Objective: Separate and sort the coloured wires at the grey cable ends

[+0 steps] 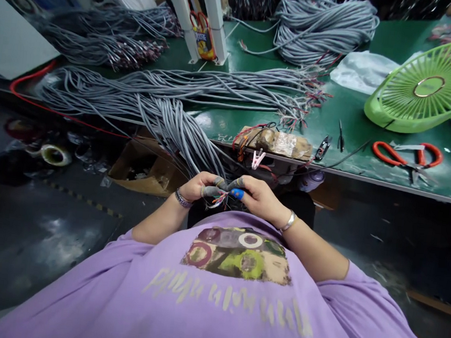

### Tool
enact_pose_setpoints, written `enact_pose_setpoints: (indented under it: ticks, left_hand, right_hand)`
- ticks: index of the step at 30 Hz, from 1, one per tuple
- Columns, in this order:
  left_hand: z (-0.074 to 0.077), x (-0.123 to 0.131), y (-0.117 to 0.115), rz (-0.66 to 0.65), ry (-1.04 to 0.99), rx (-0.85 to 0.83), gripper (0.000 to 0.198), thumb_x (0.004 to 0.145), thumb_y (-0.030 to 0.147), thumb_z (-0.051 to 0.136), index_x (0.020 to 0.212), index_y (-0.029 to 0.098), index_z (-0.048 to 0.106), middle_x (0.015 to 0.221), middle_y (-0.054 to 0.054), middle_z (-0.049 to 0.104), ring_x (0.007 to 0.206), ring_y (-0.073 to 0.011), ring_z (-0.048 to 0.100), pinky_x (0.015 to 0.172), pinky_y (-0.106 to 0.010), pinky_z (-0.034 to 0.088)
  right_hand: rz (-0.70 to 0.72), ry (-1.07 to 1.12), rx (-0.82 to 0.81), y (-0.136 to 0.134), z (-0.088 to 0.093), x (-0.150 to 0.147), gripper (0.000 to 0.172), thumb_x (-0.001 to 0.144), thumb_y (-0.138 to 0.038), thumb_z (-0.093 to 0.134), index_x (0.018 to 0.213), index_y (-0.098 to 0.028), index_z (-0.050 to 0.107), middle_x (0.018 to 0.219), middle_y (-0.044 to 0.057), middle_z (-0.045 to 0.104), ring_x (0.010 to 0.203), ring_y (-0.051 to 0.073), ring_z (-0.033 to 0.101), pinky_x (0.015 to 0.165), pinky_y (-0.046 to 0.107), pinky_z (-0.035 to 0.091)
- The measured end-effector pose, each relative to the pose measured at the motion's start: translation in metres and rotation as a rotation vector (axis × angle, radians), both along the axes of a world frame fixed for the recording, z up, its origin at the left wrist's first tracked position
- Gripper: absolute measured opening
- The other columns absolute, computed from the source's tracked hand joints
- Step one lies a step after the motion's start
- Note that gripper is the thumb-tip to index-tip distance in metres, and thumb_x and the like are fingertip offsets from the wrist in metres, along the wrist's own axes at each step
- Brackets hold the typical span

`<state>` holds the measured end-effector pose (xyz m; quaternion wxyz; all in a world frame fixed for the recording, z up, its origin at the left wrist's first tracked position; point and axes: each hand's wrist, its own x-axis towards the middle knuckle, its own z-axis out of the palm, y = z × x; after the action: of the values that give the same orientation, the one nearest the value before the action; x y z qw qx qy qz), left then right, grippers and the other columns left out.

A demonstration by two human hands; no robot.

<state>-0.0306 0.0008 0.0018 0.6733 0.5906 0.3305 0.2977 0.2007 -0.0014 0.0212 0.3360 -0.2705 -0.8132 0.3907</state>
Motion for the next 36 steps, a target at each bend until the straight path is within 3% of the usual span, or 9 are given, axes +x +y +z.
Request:
enact_pose_setpoints:
  ticks: [3, 6, 10, 14, 16, 23, 29, 36]
  left_hand:
    - [0.004, -0.001, 0.001, -0.043, 0.029, 0.076, 0.039, 0.072, 0.047, 0.079, 0.083, 0.009, 0.075, 0.070, -0.008, 0.070, 0.061, -0.0141, 0.064, 0.058, -0.023, 0.051]
    - [0.005, 0.001, 0.004, -0.034, 0.025, 0.131, 0.036, 0.071, 0.044, 0.081, 0.081, 0.010, 0.076, 0.072, -0.008, 0.070, 0.063, -0.0143, 0.065, 0.060, -0.023, 0.051]
    - [0.001, 0.004, 0.009, 0.154, -0.030, 0.177, 0.033, 0.070, 0.041, 0.082, 0.081, 0.010, 0.076, 0.074, -0.007, 0.071, 0.064, -0.0126, 0.064, 0.062, -0.022, 0.051]
    - [0.001, 0.017, 0.020, 0.466, -0.086, 0.263, 0.033, 0.071, 0.042, 0.081, 0.087, 0.013, 0.076, 0.077, -0.004, 0.072, 0.068, -0.0116, 0.064, 0.066, -0.023, 0.052]
    - [0.003, 0.027, 0.026, 0.535, -0.087, 0.298, 0.033, 0.071, 0.041, 0.081, 0.089, 0.014, 0.075, 0.079, -0.004, 0.073, 0.070, -0.0116, 0.064, 0.068, -0.023, 0.052]
    - [-0.003, 0.052, 0.036, 0.505, -0.025, 0.299, 0.038, 0.071, 0.045, 0.080, 0.085, 0.011, 0.074, 0.076, -0.003, 0.072, 0.068, -0.0115, 0.063, 0.069, -0.024, 0.053]
    - [-0.014, 0.053, 0.038, 0.435, 0.043, 0.327, 0.038, 0.073, 0.046, 0.078, 0.088, 0.010, 0.074, 0.079, -0.004, 0.073, 0.070, -0.0119, 0.063, 0.072, -0.025, 0.053]
    - [-0.018, 0.056, 0.038, 0.400, 0.116, 0.354, 0.039, 0.072, 0.046, 0.078, 0.087, 0.010, 0.074, 0.080, -0.006, 0.074, 0.072, -0.0133, 0.063, 0.073, -0.025, 0.052]
  right_hand:
    - [-0.101, 0.069, -0.327, 0.003, -0.003, 0.005, 0.040, 0.089, -0.054, 0.057, 0.071, -0.018, 0.057, 0.059, -0.002, 0.051, 0.054, 0.010, 0.044, 0.052, 0.024, 0.039]
    - [-0.339, 0.205, -0.585, 0.012, -0.015, 0.018, 0.046, 0.079, -0.062, 0.065, 0.067, -0.020, 0.050, 0.052, -0.006, 0.040, 0.046, 0.008, 0.033, 0.044, 0.023, 0.029]
    - [-0.588, 0.479, -0.740, 0.027, -0.032, 0.037, 0.047, 0.072, -0.063, 0.071, 0.073, -0.021, 0.052, 0.054, -0.008, 0.038, 0.043, 0.006, 0.028, 0.041, 0.022, 0.028]
    - [-0.485, 0.466, -0.851, 0.036, -0.039, 0.036, 0.054, 0.075, -0.072, 0.063, 0.078, -0.019, 0.058, 0.062, -0.003, 0.052, 0.042, 0.005, 0.030, 0.042, 0.023, 0.035]
    - [-0.414, 0.450, -0.899, 0.041, -0.039, 0.028, 0.060, 0.075, -0.078, 0.056, 0.080, -0.018, 0.061, 0.068, 0.000, 0.058, 0.045, 0.006, 0.036, 0.043, 0.023, 0.037]
    - [-0.263, 0.529, -0.948, 0.062, -0.031, 0.003, 0.062, 0.070, -0.078, 0.062, 0.064, -0.017, 0.057, 0.052, -0.003, 0.051, 0.046, 0.007, 0.042, 0.043, 0.021, 0.036]
    - [-0.313, 0.750, -1.176, 0.067, -0.035, -0.005, 0.051, 0.072, -0.067, 0.071, 0.070, -0.017, 0.062, 0.058, -0.001, 0.061, 0.045, 0.007, 0.048, 0.041, 0.019, 0.039]
    - [-0.288, 0.854, -1.137, 0.070, -0.042, -0.010, 0.047, 0.072, -0.062, 0.075, 0.064, -0.019, 0.056, 0.047, -0.006, 0.048, 0.041, 0.006, 0.041, 0.040, 0.020, 0.038]
